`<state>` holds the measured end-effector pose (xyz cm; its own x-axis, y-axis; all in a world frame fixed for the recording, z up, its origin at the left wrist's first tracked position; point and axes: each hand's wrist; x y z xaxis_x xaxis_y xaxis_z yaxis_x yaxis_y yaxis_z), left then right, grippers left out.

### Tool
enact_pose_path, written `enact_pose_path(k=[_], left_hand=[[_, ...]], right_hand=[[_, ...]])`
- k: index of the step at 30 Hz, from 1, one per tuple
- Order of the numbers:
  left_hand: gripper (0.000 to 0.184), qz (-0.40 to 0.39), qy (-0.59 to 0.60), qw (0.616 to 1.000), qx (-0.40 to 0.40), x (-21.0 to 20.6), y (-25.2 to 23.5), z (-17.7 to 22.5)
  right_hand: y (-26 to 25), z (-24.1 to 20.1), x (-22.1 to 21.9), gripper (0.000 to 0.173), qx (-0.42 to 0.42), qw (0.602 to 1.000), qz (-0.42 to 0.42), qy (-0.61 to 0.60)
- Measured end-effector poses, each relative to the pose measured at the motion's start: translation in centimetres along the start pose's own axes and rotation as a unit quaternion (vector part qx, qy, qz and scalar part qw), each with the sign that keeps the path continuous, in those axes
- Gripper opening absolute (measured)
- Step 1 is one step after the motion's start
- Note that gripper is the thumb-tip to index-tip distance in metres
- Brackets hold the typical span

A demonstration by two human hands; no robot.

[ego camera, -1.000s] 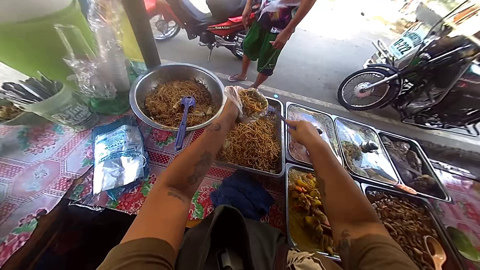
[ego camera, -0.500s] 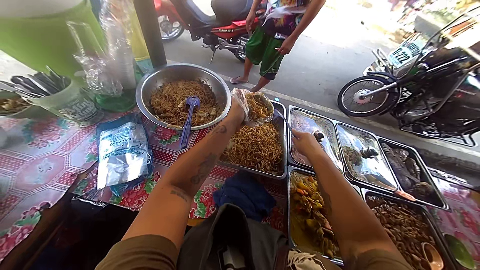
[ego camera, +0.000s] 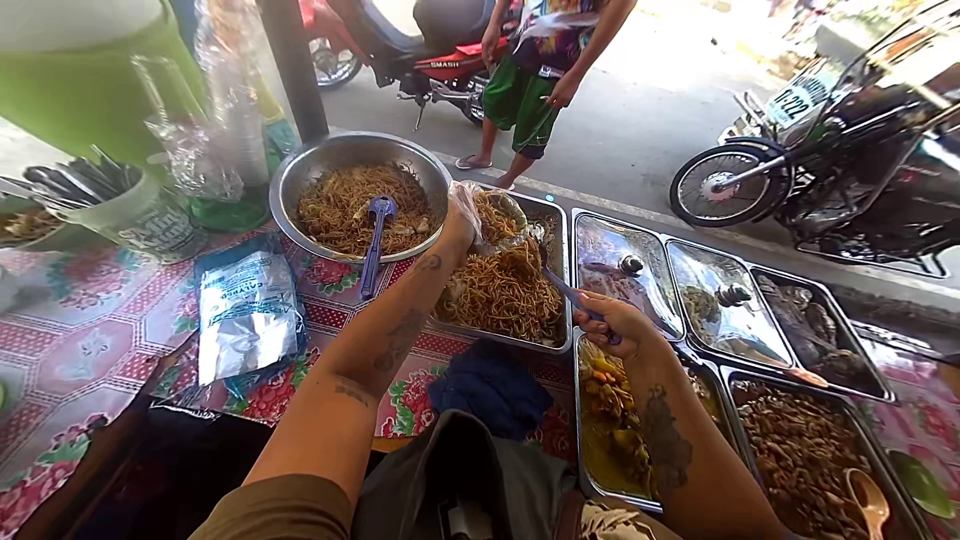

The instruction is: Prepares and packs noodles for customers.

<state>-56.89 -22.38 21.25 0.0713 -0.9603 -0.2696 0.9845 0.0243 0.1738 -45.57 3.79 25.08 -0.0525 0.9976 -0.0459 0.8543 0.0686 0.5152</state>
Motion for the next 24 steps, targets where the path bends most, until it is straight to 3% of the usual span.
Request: enact_pose_path(k=[9, 14, 18, 22, 24], left_hand=[[0.057, 0.045, -0.051, 0.997, -0.023, 0.9, -0.1, -0.1], [0.052, 0.031, -0.038, 0.998, -0.044, -0.4, -1.0, -1.0], [0.053, 0.007, -0.044, 0.999, -0.025, -1.7, -1.4, -1.1], [0.05, -0.007, 0.007, 0.999, 0.047, -3.2, 1.3, 2.5], [0.049, -0.019, 0.01, 0.998, 0.054, -3.4, 1.4, 2.8]], right_hand=[[1.5, -4.4, -0.4, 0.028, 0.09, 0.995, -0.039, -0.029], [3.4, -7.4, -1.9, 0.034, 0.151, 0.987, -0.046, -0.025], [3.6, -7.1, -2.7, 0.036, 0.154, 0.986, -0.063, -0.028], [3.4, -5.3, -3.6, 0.04, 0.163, 0.978, -0.037, 0.127], [2.9, -4.3, -3.5, 0.041, 0.246, 0.929, 0.019, 0.276]])
Point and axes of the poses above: each hand's wrist, its own y-axis away from the middle knuckle, its own x-axis out of the back of the hand, z = x × y, and after that the axes turned 5 degrees about x, right-handed
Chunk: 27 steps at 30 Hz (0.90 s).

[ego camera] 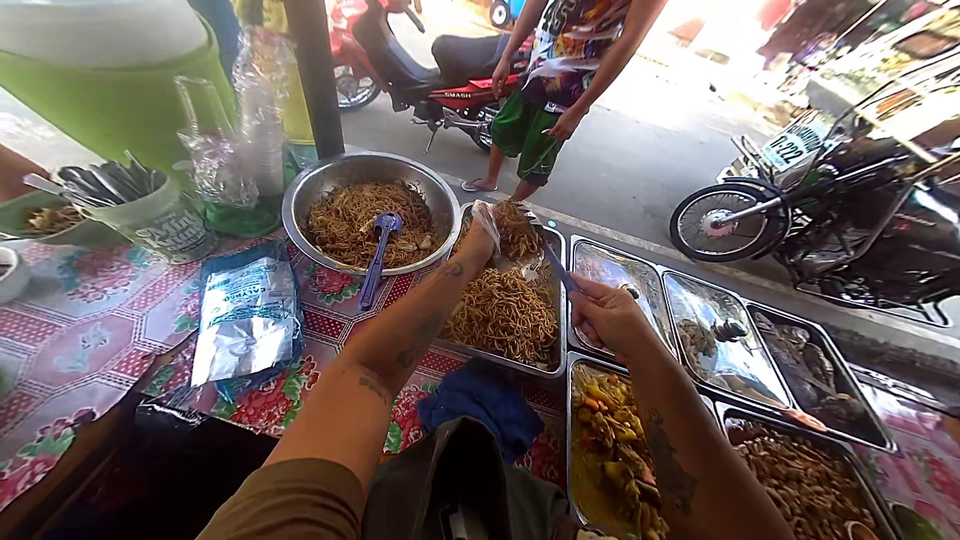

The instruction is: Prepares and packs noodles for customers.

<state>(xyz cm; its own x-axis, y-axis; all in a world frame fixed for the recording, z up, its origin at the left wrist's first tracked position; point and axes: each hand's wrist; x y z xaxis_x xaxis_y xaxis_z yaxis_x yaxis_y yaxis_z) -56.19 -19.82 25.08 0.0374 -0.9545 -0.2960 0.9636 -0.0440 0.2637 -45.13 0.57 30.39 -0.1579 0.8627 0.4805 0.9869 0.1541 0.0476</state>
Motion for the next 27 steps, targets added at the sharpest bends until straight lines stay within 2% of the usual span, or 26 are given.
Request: enact_pose_path(k=[3, 6, 9, 13, 16, 19, 21, 24, 26, 27], left_hand=[[0.044, -0.025, -0.004, 0.999, -0.021, 0.3, -2.4, -2.1], [0.041, -0.044, 0.003, 0.999, -0.013, 0.3, -2.6, -2.2], [0.042, -0.07, 0.023, 0.997, -0.014, 0.3, -2.8, -2.3], [0.035, -0.104, 0.053, 0.993, -0.018, 0.5, -3.5, -2.9], [0.033, -0.099, 0.054, 0.994, -0.015, 0.7, -3.1, -2.8], [0.032, -0.127, 0.059, 0.989, -0.051, 1.3, -3.7, -3.4], [0.034, -0.129, 0.062, 0.988, -0.063, 1.2, -3.3, -3.5], [0.039, -0.093, 0.1, 0.989, -0.057, 0.2, -1.6, -3.1], [0.044, -0.039, 0.129, 0.99, -0.042, -1.0, 1.2, -1.5], [0.047, -0.02, 0.148, 0.988, -0.047, -1.5, 2.3, -1.2]], right_hand=[[0.0, 1.4, 0.6, 0.04, 0.106, 0.971, 0.062, 0.207], [0.8, 1.0, 0.8, 0.04, 0.146, 0.938, 0.081, 0.303], [1.4, 1.0, 1.1, 0.039, 0.176, 0.915, 0.097, 0.35], [1.4, 0.3, 2.2, 0.039, 0.178, 0.923, 0.108, 0.322], [0.3, 0.2, 3.2, 0.04, 0.106, 0.947, 0.115, 0.28], [-2.1, 2.1, 2.2, 0.041, -0.021, 0.959, 0.064, 0.274], [-3.4, 4.6, 0.2, 0.044, -0.064, 0.959, 0.024, 0.274], [-3.6, 5.8, -3.1, 0.046, -0.088, 0.937, -0.008, 0.339], [-3.0, 4.8, -4.8, 0.041, -0.065, 0.938, 0.034, 0.338], [-2.7, 4.3, -5.8, 0.038, -0.042, 0.956, 0.07, 0.281]])
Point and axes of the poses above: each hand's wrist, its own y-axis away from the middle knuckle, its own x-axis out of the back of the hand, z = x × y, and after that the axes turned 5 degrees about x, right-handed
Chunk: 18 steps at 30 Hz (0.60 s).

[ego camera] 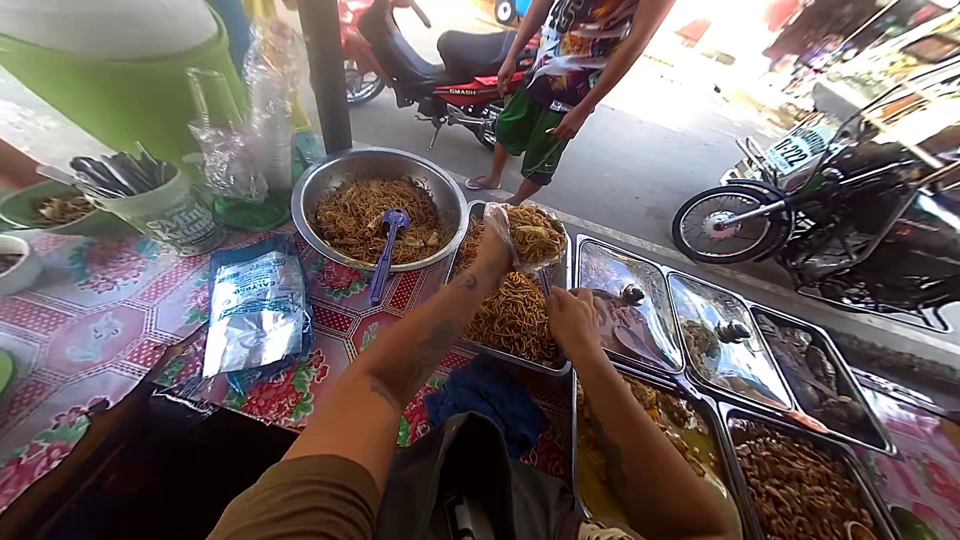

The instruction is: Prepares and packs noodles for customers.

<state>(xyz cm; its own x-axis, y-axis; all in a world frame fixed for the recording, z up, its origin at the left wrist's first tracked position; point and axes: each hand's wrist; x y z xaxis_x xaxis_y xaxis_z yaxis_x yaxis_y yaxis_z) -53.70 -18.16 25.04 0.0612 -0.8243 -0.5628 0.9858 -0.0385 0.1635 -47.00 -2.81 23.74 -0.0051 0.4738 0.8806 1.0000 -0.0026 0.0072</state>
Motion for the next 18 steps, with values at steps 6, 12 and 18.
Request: enact_pose_path(k=[6, 12, 18], left_hand=[[0.041, 0.047, 0.013, 0.989, -0.141, 0.9, 2.4, -3.3], [0.051, 0.104, -0.015, 0.983, -0.15, 6.7, 9.2, -4.1], [0.073, 0.106, -0.219, 0.946, -0.213, 16.6, 16.9, -6.2]], right_hand=[[1.6, -5.9, -1.0, 0.034, -0.208, 0.717, -0.071, -0.662], [6.0, -7.4, -1.2, 0.032, -0.17, 0.728, -0.074, -0.66], [9.5, -9.4, -4.1, 0.028, -0.091, 0.814, -0.103, -0.564]])
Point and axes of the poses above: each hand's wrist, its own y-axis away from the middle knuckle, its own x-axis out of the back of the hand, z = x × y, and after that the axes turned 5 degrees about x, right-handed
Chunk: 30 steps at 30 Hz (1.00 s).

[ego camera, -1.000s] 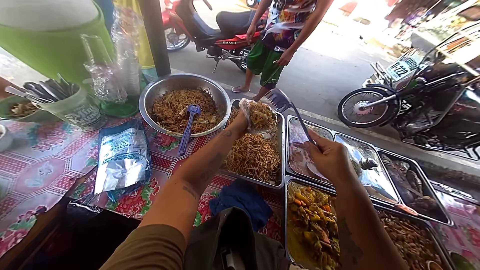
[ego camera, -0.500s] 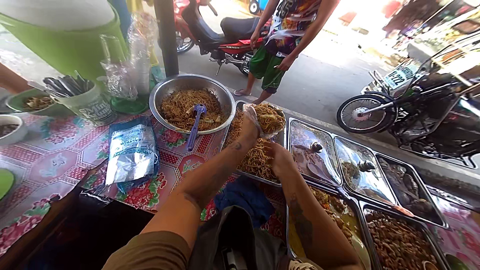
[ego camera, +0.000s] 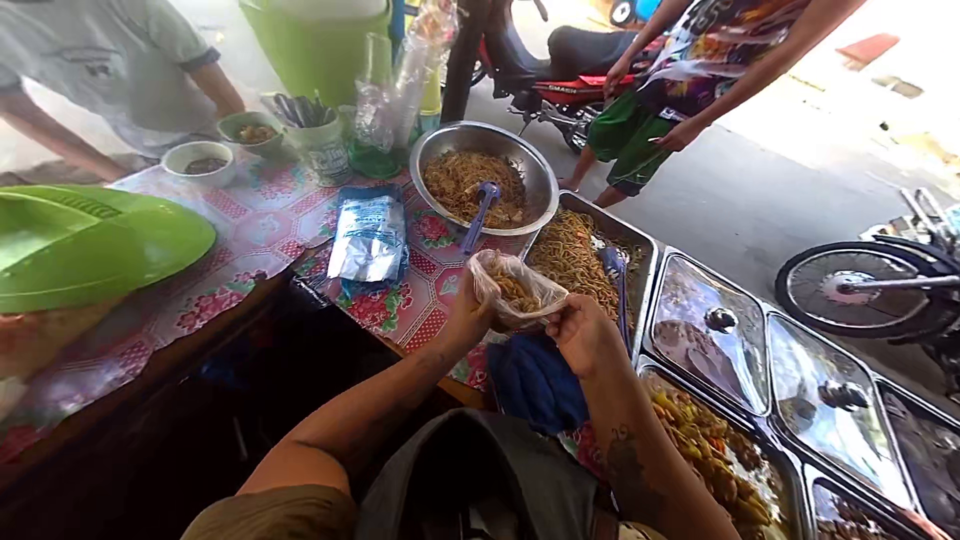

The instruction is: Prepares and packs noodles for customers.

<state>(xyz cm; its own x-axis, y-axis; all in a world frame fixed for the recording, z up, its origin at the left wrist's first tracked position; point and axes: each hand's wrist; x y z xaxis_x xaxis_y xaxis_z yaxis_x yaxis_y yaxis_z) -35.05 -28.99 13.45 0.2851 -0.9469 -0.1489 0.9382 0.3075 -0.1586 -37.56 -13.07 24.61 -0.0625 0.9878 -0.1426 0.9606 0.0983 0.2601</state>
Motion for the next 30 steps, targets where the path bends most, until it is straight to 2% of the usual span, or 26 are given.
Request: enact_pose_path(k=[3, 5, 8, 9, 10, 12, 13, 14, 15, 16, 17, 20, 22, 24, 27, 28, 30], left_hand=[[0.086, 0.019, -0.058, 0.998, 0.032, 3.4, 2.7, -1.0], [0.099, 0.039, -0.089, 0.995, 0.009, 4.9, 3.8, -0.9], [0.104, 0.054, -0.033, 0.997, -0.044, 6.1, 4.1, 0.8], [0.105, 0.055, -0.015, 0.996, -0.067, 6.2, 3.8, 1.4], [0.104, 0.055, -0.014, 0.995, -0.087, 6.5, 3.5, 1.9], [0.091, 0.047, -0.038, 0.991, -0.121, 6.8, 2.1, 2.6], [0.076, 0.032, -0.05, 0.99, -0.13, 6.9, 1.3, 3.1], [0.056, 0.015, -0.064, 0.989, -0.136, 7.1, 0.6, 3.6], [0.037, 0.002, -0.078, 0.987, -0.144, 7.1, 0.3, 4.1], [0.025, -0.011, -0.085, 0.984, -0.154, 7.1, 0.3, 4.9], [0.018, -0.019, -0.085, 0.981, -0.174, 7.0, 0.4, 6.2], [0.013, -0.035, -0.083, 0.958, -0.274, 6.5, 0.6, 10.5], [0.012, -0.048, -0.101, 0.942, -0.316, 5.5, 1.5, 14.0], [0.01, -0.058, -0.133, 0.924, -0.355, 3.8, 2.5, 16.9], [0.007, -0.092, -0.198, 0.903, -0.371, 0.8, 4.0, 19.3], [0.007, -0.115, -0.215, 0.897, -0.37, 0.0, 4.4, 19.4], [0.009, -0.139, -0.227, 0.893, -0.364, -1.2, 5.1, 18.8]], right_hand=[[0.5, 2.2, -1.6, 0.018, 0.098, 0.991, -0.048, 0.073], [0.3, 3.7, -2.0, 0.016, 0.17, 0.974, -0.086, 0.119], [-0.1, 4.9, -2.0, 0.011, 0.224, 0.955, -0.164, 0.109], [-0.3, 5.0, -2.0, 0.014, 0.236, 0.945, -0.201, 0.104], [-0.3, 5.0, -1.8, 0.031, 0.247, 0.931, -0.237, 0.13], [-0.3, 4.5, -1.9, 0.074, 0.289, 0.87, -0.256, 0.307], [-0.2, 3.9, -2.3, 0.084, 0.282, 0.827, -0.243, 0.42], [0.1, 3.0, -2.8, 0.082, 0.25, 0.786, -0.236, 0.514], [0.2, 2.5, -3.0, 0.064, 0.24, 0.752, -0.226, 0.571], [0.1, 2.1, -2.8, 0.036, 0.267, 0.735, -0.209, 0.588], [0.0, 1.4, -2.2, 0.019, 0.315, 0.731, -0.189, 0.575], [0.5, -1.8, -0.5, 0.009, 0.433, 0.783, -0.157, 0.417], [1.8, -3.5, 0.1, 0.008, 0.432, 0.834, -0.167, 0.301], [3.3, -5.0, 0.2, 0.01, 0.403, 0.865, -0.185, 0.235], [5.6, -6.7, 0.2, 0.044, 0.312, 0.86, -0.313, 0.255], [6.1, -6.9, 0.2, 0.043, 0.298, 0.841, -0.347, 0.289], [6.5, -7.0, 0.7, 0.023, 0.316, 0.799, -0.371, 0.353]])
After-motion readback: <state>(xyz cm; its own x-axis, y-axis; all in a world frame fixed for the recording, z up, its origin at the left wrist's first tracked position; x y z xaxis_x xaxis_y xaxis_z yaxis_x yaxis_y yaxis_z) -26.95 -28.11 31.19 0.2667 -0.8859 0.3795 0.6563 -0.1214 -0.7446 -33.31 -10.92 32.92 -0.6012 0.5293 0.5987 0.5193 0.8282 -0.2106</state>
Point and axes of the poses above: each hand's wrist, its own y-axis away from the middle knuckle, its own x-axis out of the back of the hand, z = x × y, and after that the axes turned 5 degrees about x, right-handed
